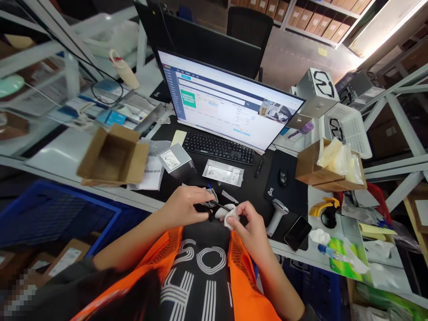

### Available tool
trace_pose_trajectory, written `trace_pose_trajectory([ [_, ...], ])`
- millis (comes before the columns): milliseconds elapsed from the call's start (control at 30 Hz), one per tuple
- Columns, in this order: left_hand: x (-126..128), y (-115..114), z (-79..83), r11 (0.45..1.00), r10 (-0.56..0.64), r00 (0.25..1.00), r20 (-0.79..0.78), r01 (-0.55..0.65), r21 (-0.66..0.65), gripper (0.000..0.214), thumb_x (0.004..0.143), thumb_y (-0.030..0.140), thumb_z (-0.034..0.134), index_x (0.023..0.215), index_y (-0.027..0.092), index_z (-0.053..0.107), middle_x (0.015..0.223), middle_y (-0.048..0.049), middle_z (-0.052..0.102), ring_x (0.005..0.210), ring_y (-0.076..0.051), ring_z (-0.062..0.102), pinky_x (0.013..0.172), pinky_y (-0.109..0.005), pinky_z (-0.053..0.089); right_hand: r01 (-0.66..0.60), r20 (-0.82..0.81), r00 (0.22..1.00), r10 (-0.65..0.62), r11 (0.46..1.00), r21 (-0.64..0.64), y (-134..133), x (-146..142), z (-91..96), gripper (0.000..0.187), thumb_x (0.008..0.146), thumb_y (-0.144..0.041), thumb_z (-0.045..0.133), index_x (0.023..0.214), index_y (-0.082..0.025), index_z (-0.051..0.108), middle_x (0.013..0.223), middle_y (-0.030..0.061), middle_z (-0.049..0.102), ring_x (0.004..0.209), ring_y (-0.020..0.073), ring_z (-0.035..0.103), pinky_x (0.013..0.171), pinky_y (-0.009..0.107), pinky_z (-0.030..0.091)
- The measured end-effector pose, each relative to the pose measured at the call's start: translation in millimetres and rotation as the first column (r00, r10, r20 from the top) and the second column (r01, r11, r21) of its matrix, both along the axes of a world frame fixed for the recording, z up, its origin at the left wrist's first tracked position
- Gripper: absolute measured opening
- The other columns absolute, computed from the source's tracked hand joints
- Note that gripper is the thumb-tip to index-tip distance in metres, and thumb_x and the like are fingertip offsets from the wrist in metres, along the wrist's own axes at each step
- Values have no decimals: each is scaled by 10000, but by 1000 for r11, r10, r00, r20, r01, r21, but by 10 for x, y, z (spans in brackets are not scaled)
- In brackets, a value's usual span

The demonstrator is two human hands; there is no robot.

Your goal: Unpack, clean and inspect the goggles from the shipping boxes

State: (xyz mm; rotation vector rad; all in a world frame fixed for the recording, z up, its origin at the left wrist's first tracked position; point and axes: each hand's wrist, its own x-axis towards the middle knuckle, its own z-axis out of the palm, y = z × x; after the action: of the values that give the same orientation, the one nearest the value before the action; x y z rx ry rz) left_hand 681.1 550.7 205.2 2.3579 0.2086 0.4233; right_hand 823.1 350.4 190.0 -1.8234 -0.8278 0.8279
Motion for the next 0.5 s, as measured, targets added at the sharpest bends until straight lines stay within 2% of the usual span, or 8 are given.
trace_pose_trajectory([
  [100,-1,-3,-11,999,-33,999,-14,33,20,303,675,144,654,956,186,759,934,-42,783,840,-214,737,748,-304,577,-87,-197,975,102,993,82,-6,11,-12,308,933,-400,612,774,-226,413,720,-27,507,662,128,465,628,247,390],
  [233,23,-76,-44,986,-55,998,0,54,156,246,697,151,651,927,181,734,871,-34,771,788,-207,728,773,-321,582,-66,-293,951,97,991,115,31,-1,-42,334,902,-392,646,743,-219,408,721,-27,509,643,117,451,609,239,371],
  [300,56,-141,-77,961,-82,997,15,75,266,159,727,172,647,872,168,712,803,-35,753,743,-205,718,846,-357,580,-49,-255,965,63,997,61,104,-36,-55,342,849,-380,688,705,-215,426,657,-37,491,593,112,433,567,235,350],
  [400,120,-210,-143,902,-119,992,35,94,421,69,783,201,619,778,150,666,719,-40,715,685,-204,701,883,-383,577,-25,-78,997,21,999,-47,297,-101,-23,282,786,-313,707,666,-210,473,566,-47,502,522,105,419,531,233,329],
  [467,153,-207,-184,890,-106,992,63,66,451,82,809,204,597,779,154,655,740,-40,721,697,-201,705,843,-368,587,-25,71,997,32,994,-102,440,-104,33,223,773,-276,701,671,-208,514,537,-54,520,502,103,415,530,232,323],
  [500,160,-191,-199,901,-90,993,79,48,432,80,815,201,593,793,160,657,762,-36,730,708,-194,709,819,-350,590,-34,110,993,47,992,-118,496,-84,65,206,773,-270,702,680,-209,528,534,-57,527,498,101,413,530,230,319],
])
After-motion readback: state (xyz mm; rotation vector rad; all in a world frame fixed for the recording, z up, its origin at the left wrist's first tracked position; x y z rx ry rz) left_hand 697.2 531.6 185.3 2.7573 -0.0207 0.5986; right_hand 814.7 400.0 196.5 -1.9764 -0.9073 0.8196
